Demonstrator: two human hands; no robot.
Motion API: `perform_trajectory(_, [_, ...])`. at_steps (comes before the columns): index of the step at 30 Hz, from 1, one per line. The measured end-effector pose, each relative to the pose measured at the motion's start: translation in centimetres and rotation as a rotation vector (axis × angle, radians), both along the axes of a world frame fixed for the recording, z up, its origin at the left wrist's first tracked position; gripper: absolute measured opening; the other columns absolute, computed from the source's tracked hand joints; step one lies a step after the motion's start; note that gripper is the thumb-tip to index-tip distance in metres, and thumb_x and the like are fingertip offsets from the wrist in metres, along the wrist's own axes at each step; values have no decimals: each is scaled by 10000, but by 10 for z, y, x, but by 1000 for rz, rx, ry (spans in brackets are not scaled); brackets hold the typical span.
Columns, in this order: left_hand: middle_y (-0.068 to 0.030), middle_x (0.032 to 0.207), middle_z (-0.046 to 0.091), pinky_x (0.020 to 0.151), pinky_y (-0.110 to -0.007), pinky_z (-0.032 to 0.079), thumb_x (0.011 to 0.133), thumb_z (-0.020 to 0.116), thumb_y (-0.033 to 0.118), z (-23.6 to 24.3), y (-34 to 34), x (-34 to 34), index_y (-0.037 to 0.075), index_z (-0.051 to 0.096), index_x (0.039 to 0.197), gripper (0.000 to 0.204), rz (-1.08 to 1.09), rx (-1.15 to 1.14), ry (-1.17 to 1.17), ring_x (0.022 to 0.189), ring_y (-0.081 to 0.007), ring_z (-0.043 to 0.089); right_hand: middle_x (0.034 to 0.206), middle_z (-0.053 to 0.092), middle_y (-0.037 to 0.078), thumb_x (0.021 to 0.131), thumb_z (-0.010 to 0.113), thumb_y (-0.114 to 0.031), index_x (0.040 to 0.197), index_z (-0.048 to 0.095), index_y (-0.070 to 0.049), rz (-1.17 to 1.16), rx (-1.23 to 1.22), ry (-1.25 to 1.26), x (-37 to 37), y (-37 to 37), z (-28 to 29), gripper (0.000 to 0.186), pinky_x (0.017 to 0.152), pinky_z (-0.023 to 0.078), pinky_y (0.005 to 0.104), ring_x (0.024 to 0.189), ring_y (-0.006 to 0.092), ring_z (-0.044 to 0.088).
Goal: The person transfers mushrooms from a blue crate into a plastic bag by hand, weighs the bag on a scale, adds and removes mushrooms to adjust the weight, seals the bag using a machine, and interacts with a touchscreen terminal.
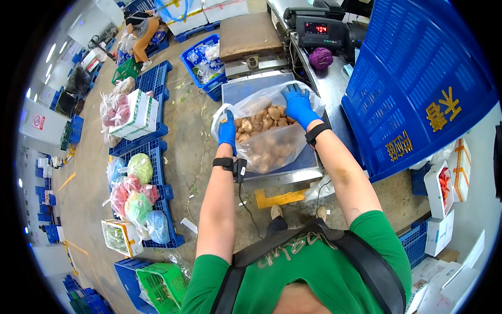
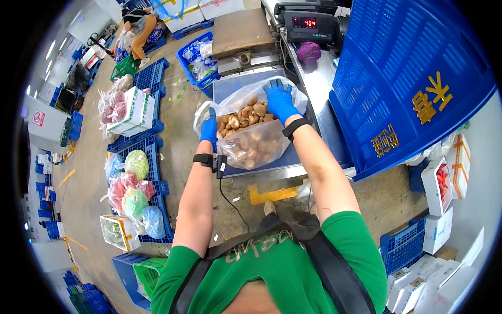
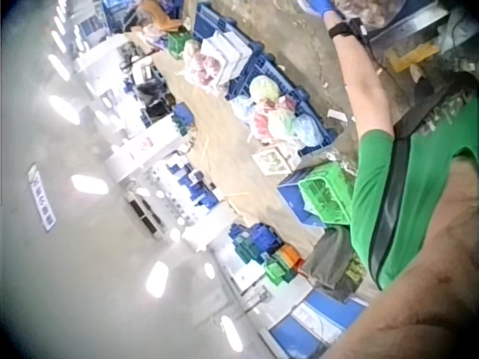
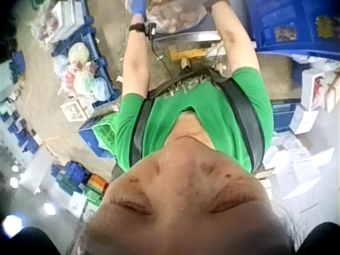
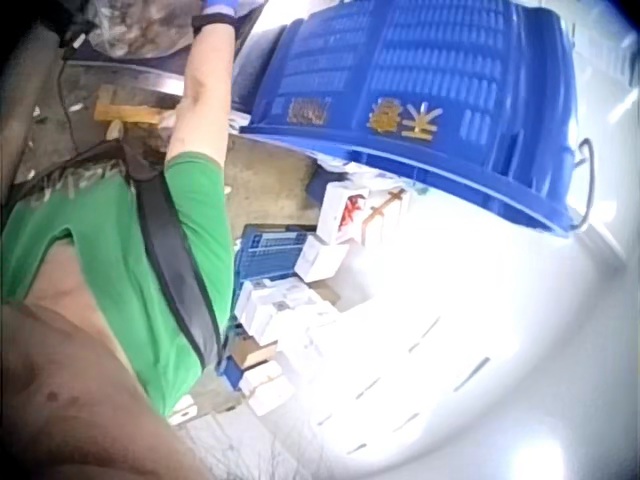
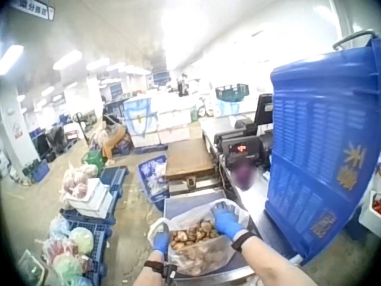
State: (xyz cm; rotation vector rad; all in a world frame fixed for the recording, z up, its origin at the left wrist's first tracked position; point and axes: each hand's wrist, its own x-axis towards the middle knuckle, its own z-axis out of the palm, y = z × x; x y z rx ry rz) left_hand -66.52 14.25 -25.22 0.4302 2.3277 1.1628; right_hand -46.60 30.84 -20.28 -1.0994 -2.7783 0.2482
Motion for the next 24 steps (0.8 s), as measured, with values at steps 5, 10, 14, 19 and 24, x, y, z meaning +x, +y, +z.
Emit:
perform_trajectory(5, [-283, 885, 619, 760, -449, 462, 905, 276, 556, -25, -20, -24, -67, 625, 946, 715, -169, -47, 60, 867, -370, 608, 1088, 599, 159, 795, 657, -191, 1172, 551, -69, 102, -526, 882, 41, -78, 68, 410, 814, 483, 348, 961, 275, 603])
perform_trajectory(10, [-188, 837, 638, 664, -388, 521, 781, 603, 319, 25, -43, 11, -3, 595, 952, 365, -616, -344, 271, 748, -289, 648, 903, 671, 90, 802, 659, -114, 980, 669, -54, 301, -788, 592, 220, -169, 107, 188, 719, 489, 278, 780, 158, 629])
perform_trajectory(14, [-115, 782, 643, 500, -268, 477, 865, 550, 286, 55, -47, 63, -6, 562, 967, 310, -351, 158, 68, 590, -156, 615, 829, 662, 85, 797, 573, 3, 925, 665, 2, -332, -970, 860, 391, -153, 119, 158, 635, 505, 271, 745, 162, 623])
perform_trajectory(19, [-122, 870, 640, 674, -262, 510, 923, 493, 174, 197, -78, 211, -4, 567, 1062, 238, -559, 527, -350, 751, -193, 641, 1071, 604, 87, 827, 524, -97, 1183, 547, -29, -663, -452, 1236, 521, -79, 116, 363, 654, 497, 246, 810, 158, 599])
perform_trajectory(24, [-133, 884, 642, 775, -322, 490, 888, 519, 168, 274, -85, 334, -39, 570, 1057, 273, -844, 500, -430, 786, -224, 639, 1174, 550, 88, 748, 659, -98, 1235, 511, -45, -517, -340, 981, 595, 38, 36, 512, 798, 471, 302, 1015, 187, 533])
